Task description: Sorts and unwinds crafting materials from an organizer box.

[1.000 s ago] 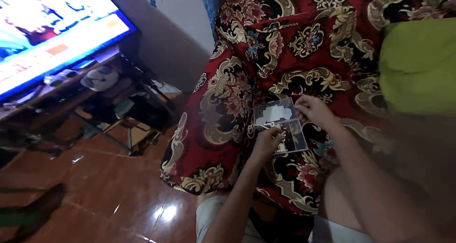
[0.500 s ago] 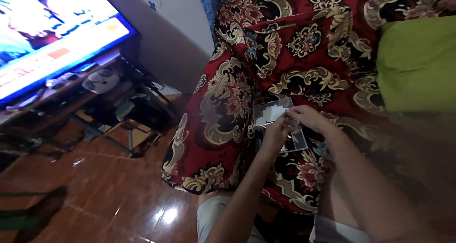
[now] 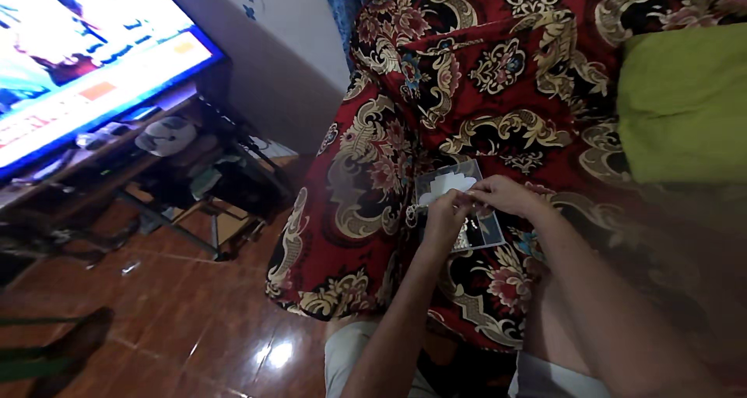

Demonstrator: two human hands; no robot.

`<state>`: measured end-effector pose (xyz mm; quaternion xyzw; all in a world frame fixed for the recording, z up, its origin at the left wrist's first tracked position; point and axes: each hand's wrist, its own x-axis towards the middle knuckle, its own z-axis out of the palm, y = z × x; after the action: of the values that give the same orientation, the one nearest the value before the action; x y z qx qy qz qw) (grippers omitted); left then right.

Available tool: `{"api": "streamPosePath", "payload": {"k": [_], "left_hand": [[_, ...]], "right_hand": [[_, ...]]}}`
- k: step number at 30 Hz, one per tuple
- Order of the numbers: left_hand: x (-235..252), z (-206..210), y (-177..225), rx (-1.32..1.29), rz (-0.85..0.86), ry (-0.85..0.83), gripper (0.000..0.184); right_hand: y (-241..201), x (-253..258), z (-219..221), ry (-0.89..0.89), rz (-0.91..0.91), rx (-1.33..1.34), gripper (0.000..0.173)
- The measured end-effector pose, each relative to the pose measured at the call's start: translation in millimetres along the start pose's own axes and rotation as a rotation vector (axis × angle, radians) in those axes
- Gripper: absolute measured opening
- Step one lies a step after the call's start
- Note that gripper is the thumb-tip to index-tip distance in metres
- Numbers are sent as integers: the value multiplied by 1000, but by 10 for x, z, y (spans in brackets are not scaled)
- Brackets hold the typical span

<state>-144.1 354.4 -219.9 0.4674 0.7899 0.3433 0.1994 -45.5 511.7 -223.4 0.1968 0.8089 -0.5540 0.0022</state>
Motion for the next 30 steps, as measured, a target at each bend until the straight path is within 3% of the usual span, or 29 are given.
{"api": "streamPosePath", "payload": {"k": [4,6,10,14,18,21,30], "left_hand": [[25,56,-97,120,-59,-114,24],[18,57,-110,150,-86,-135,24],[-10,11,-126,188,-126,-147,26],[-51,-37,-128,238,-123,-161,25],[-10,30,-111,305,-107,-199,26],[130,161,-93,357,-151,-238,28],[463,437,-107,455,-317,-289,26]], "right_hand": [[51,53,34,127,46,-422,18],[85,89,85,145,112,-601,21],[102,185,206,147,196,-707,23],[128,208,253,140,201,-722,16],[115,175,186,249,147,-608,17],[64,133,156,320,136,-495,17],[45,118,129,296,113,-441,16]]}}
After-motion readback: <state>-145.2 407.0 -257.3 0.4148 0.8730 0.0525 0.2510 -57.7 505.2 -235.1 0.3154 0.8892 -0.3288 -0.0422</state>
